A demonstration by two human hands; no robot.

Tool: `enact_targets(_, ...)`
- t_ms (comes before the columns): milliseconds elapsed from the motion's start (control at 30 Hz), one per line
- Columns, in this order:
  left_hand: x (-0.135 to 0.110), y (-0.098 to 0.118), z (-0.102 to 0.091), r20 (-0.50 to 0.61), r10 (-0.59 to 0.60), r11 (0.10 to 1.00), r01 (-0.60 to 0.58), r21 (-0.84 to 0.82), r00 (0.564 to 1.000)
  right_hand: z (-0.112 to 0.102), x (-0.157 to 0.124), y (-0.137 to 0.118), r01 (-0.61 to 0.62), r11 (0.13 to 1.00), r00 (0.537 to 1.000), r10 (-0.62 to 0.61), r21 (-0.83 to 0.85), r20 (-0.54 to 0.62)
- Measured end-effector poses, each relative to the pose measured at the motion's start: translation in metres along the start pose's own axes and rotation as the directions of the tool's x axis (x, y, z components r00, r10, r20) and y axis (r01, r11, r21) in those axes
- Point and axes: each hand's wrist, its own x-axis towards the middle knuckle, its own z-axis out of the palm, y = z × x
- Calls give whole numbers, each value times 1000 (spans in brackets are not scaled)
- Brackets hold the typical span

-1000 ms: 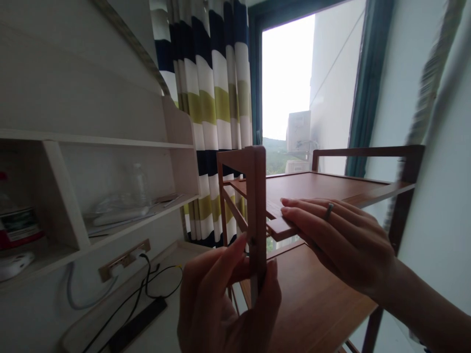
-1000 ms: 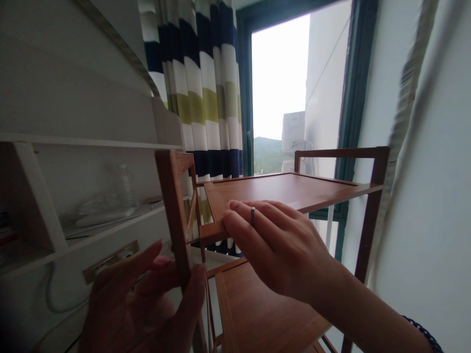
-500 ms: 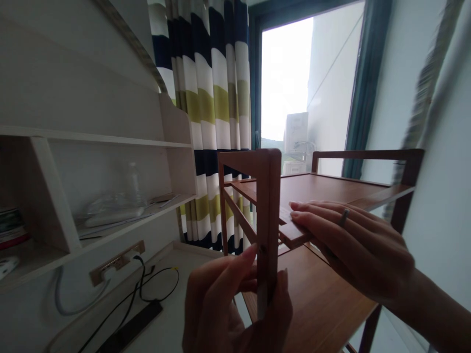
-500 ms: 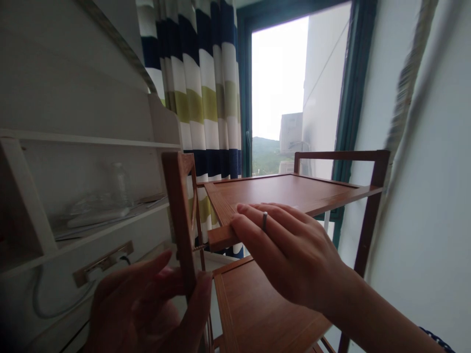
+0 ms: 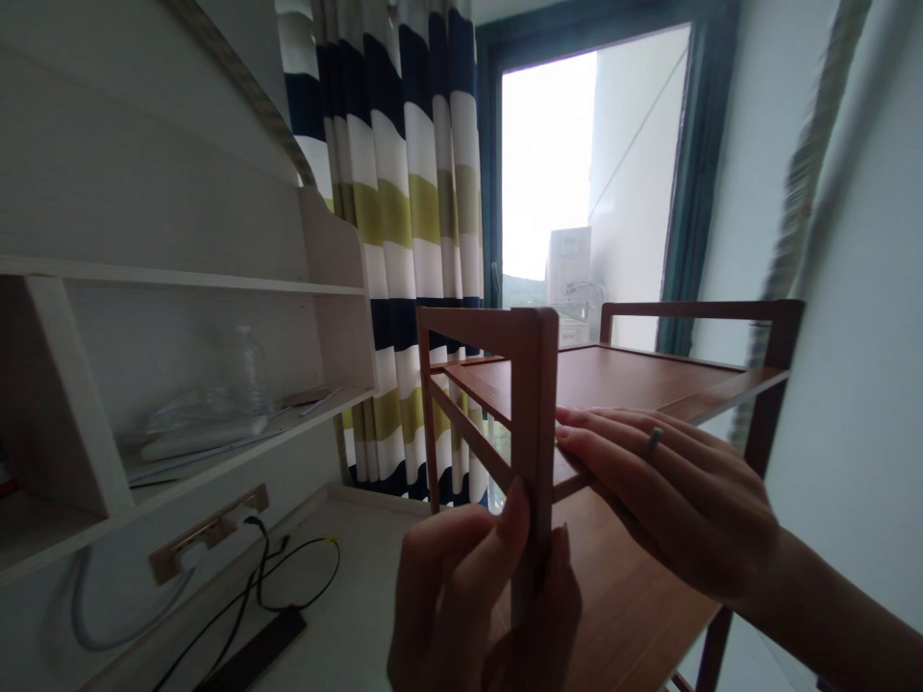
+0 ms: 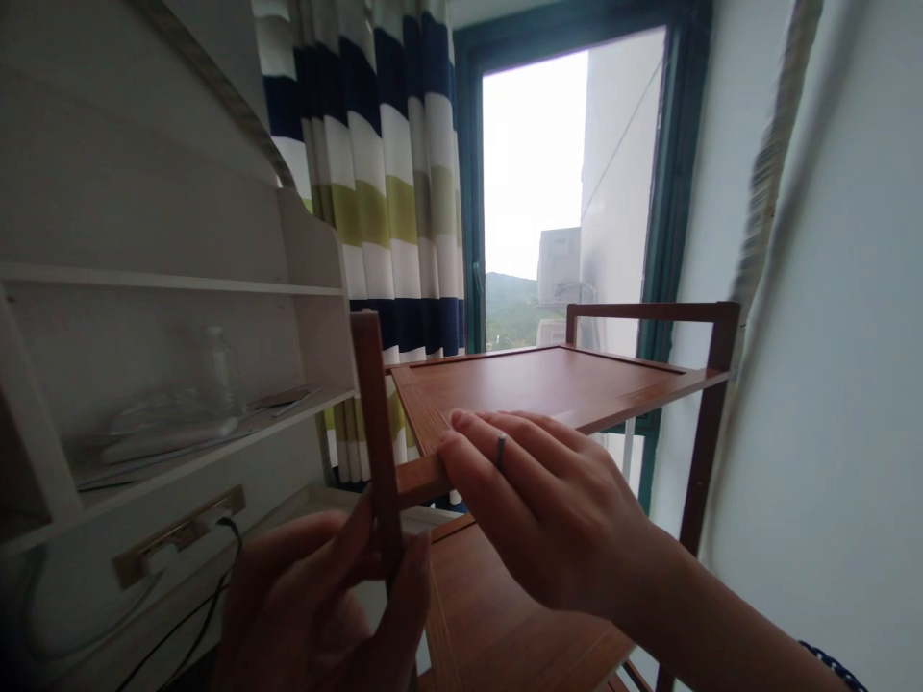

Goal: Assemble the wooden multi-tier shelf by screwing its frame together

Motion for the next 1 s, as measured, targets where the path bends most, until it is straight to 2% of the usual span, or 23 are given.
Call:
enact_targets(167, 2, 6, 6, -15, -44, 998, 43, -54, 999, 0, 4, -5, 4, 1000, 1000, -4, 22, 11)
enact_targets(300, 3, 2, 8, -36, -41, 992, 36, -117, 999, 3, 5, -6, -26, 999, 1000, 26, 36, -14)
enact_targets(433, 2, -5, 9, -7, -33, 980, 31, -199, 999, 6, 6, -8, -52, 998, 998, 53, 46, -16)
enact_targets(600, -5, -12, 5, 26, -27, 987, 31, -156, 999, 8, 4, -15, -74, 992, 996, 68, -104, -56)
enact_targets(733, -9, -20, 1, 47, 59, 996, -56, -76, 997, 8, 1, -21, -111, 969, 993, 101, -221, -53)
enact_targets(833, -8, -32, -3, 50, 167, 983, -162, -81, 985, 4, 0, -26, -130, 948, 991, 122, -290, -47)
enact_targets(933, -9, -50, -12, 133, 264, 957, -241, -164, 955, -1, -1, -33, -144, 929, 989, 129, -340, -67)
enact_targets(1000, -12, -62, -18, 223, 274, 946, -221, -237, 935, -3, -3, -40, -180, 917, 983, 156, -355, -96)
